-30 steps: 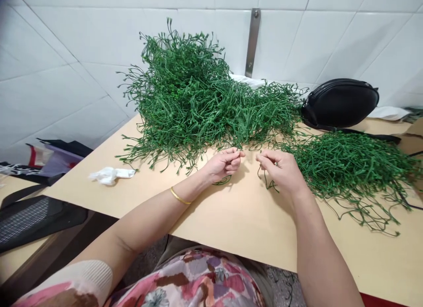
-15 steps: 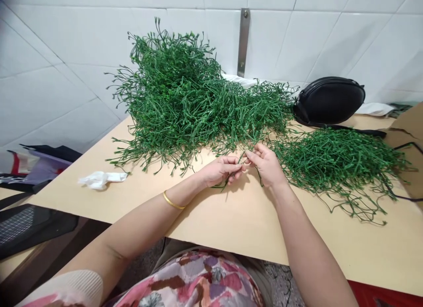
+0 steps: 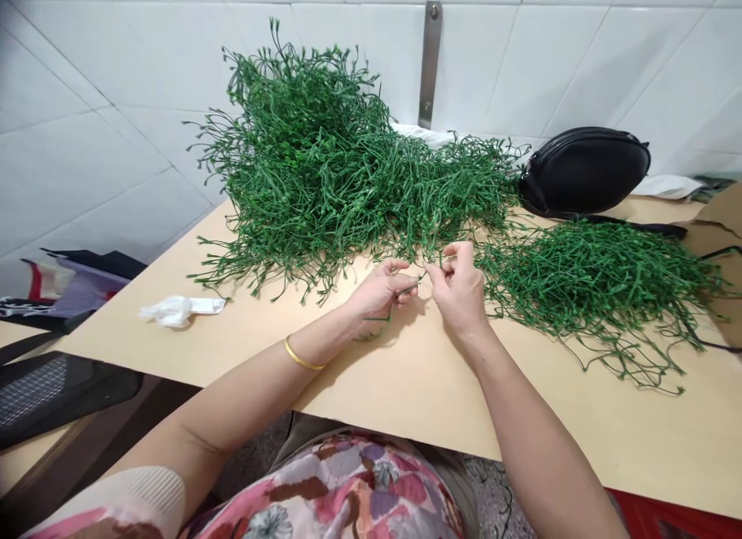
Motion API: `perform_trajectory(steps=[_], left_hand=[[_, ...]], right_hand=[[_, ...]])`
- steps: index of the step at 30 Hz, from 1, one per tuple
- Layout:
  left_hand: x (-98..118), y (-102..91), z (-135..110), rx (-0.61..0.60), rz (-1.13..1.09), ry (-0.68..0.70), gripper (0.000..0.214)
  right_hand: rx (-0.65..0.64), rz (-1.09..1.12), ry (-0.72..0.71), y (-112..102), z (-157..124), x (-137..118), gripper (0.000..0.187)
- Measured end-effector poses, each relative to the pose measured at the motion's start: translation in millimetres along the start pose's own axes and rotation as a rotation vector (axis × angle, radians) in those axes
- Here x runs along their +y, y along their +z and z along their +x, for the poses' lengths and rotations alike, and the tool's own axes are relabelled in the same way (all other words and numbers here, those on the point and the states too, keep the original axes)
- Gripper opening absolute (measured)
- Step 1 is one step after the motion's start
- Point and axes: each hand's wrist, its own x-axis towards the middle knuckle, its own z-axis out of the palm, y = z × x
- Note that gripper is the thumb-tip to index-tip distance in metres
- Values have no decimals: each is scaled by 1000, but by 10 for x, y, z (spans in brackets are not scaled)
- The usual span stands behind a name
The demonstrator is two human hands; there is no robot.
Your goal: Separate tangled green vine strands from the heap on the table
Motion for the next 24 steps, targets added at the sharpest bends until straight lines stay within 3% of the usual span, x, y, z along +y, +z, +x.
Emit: perform_trajectory(steps=[4, 6, 9, 12, 19, 24], left_hand=[[14, 24, -26, -65, 53, 153, 23], [15, 4, -7, -139, 5, 115, 16], [24, -52, 47, -186, -83, 37, 14], [49, -87, 74, -177, -89, 26, 15], [111, -60, 10, -129, -3, 39, 16], [131, -55, 3, -118, -25, 99, 17]], right_hand=[[-56, -12, -148, 1, -7, 3, 8], [-130, -4, -194, 8, -11, 8, 3], [-204, -7, -201, 23, -13, 24, 14], [-213, -35, -205, 30, -3, 55, 19], [-119, -147, -337, -12, 42, 91, 8], [-192, -150, -358, -23, 35, 61, 7]])
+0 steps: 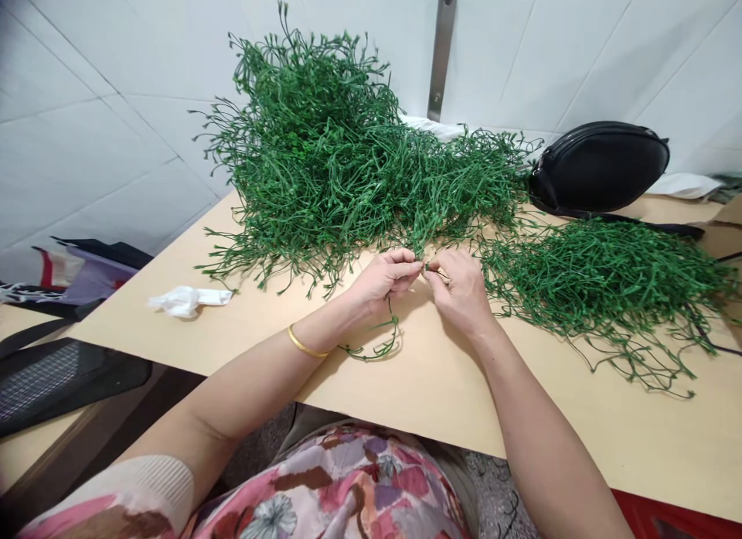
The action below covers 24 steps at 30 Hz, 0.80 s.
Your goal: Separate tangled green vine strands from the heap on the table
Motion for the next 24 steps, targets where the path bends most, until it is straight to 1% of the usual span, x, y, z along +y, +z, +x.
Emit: perform_trajectory(steps=[2, 5, 8, 10, 12, 15, 20, 22, 24], left_hand=[[5, -8, 10, 17, 9, -11, 20], [11, -30, 26, -13, 16, -45, 20], [-1, -52, 37, -52, 20, -49, 20], [-20, -63, 46, -64, 29, -30, 18], [-42, -74, 60, -54, 49, -4, 17], [-78, -94, 93, -19, 68, 28, 16], [-158, -113, 149, 22, 122, 38, 17], [-187, -97, 163, 71, 149, 34, 20], [-195, -71, 177, 128, 165, 7, 22]], right_hand=[[4, 55, 0, -5, -3, -18, 1], [10, 139, 41, -14, -6, -39, 19], [-67, 230, 139, -10, -11, -36, 32], [-114, 291, 203, -1, -15, -26, 33], [-161, 305, 244, 2, -16, -26, 29], [-230, 262, 245, -11, -9, -57, 25], [-262, 129, 259, -3, 1, -85, 26], [-266, 6, 218, 24, -1, -78, 25], [-240, -133, 138, 38, -8, -115, 23]])
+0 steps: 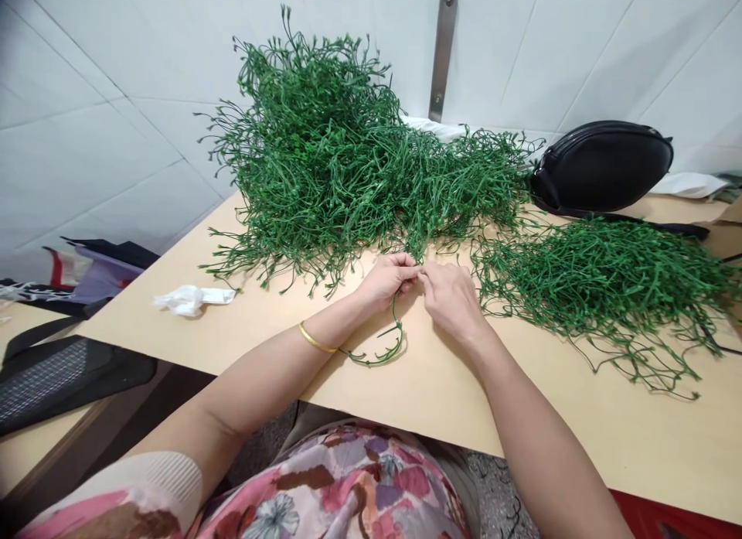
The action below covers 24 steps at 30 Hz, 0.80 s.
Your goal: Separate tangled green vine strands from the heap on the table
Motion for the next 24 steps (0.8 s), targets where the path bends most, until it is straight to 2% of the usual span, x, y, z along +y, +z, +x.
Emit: perform_trajectory(steps=[2, 5, 6, 7, 8, 10, 12, 14, 17, 19, 21, 24], left_hand=[[27, 25, 11, 66, -14, -21, 23], [89, 37, 21, 164, -80, -14, 24], [100, 34, 19, 188, -82, -2, 25], [103, 28, 15, 201, -66, 9, 25], [98, 19, 9, 204, -38, 23, 24], [70, -5, -1, 210, 13, 55, 22], [43, -33, -3, 222, 24, 97, 17], [35, -57, 1, 233, 31, 153, 17], [61, -73, -1, 191, 42, 158, 13], [91, -77, -12, 114, 7, 72, 10], [122, -83, -27, 12, -96, -52, 9], [157, -104, -39, -134, -283, -197, 11]], right_hand=[[-16, -10, -116, -30, -27, -105, 22], [-201, 234, -366, -152, -84, -311, 30], [-206, 283, -414, -202, -97, -348, 32], [-133, 294, -403, -251, -104, -350, 32], [-1, 270, -334, -295, -105, -312, 32], [332, 119, -93, -364, -93, -127, 33], [578, -133, 140, -404, -79, 133, 31], [669, -305, 252, -416, -77, 354, 24], [673, -408, 276, -399, -86, 470, 27], [668, -392, 232, -372, -84, 417, 28], [626, -283, 148, -337, -73, 315, 24], [456, 0, 3, -278, -55, 161, 21]])
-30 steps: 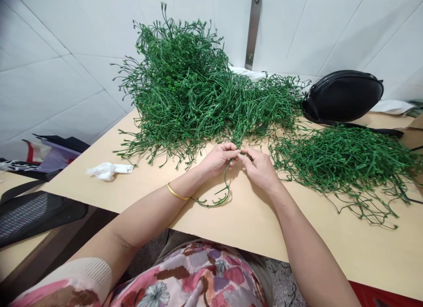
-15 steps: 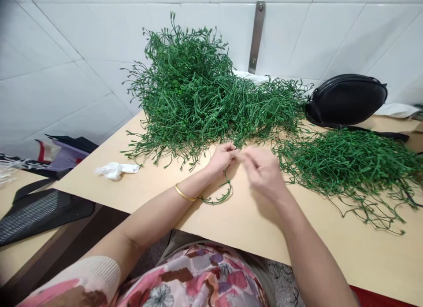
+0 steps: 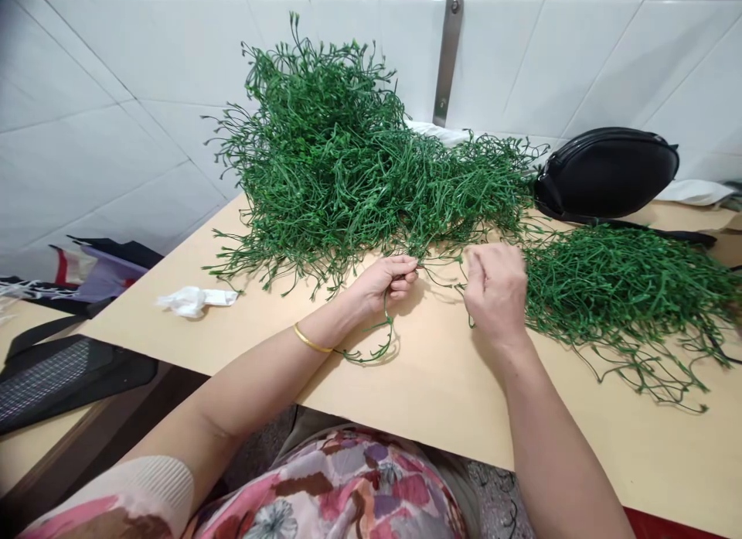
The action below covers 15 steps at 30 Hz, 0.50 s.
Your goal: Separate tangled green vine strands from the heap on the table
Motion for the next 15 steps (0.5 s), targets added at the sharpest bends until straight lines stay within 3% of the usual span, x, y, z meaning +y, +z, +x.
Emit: perform_trajectory(steps=[2, 4, 9, 11, 15], left_hand=[[9, -8, -3, -54, -60, -47, 13], [1, -10, 0, -65, -53, -53, 12], [-62, 15, 5, 60, 204, 120, 13], [-85, 24, 0, 94, 321, 194, 15], [-108, 25, -11, 14, 418, 247, 13]], right_hand=[[-77, 146, -27, 35, -12, -75, 22], [-74, 203, -32, 57, -26, -122, 22], [119, 158, -37, 72, -50, -127, 19], [134, 116, -54, 86, -56, -102, 19], [-123, 19, -76, 153, -67, -46, 21]])
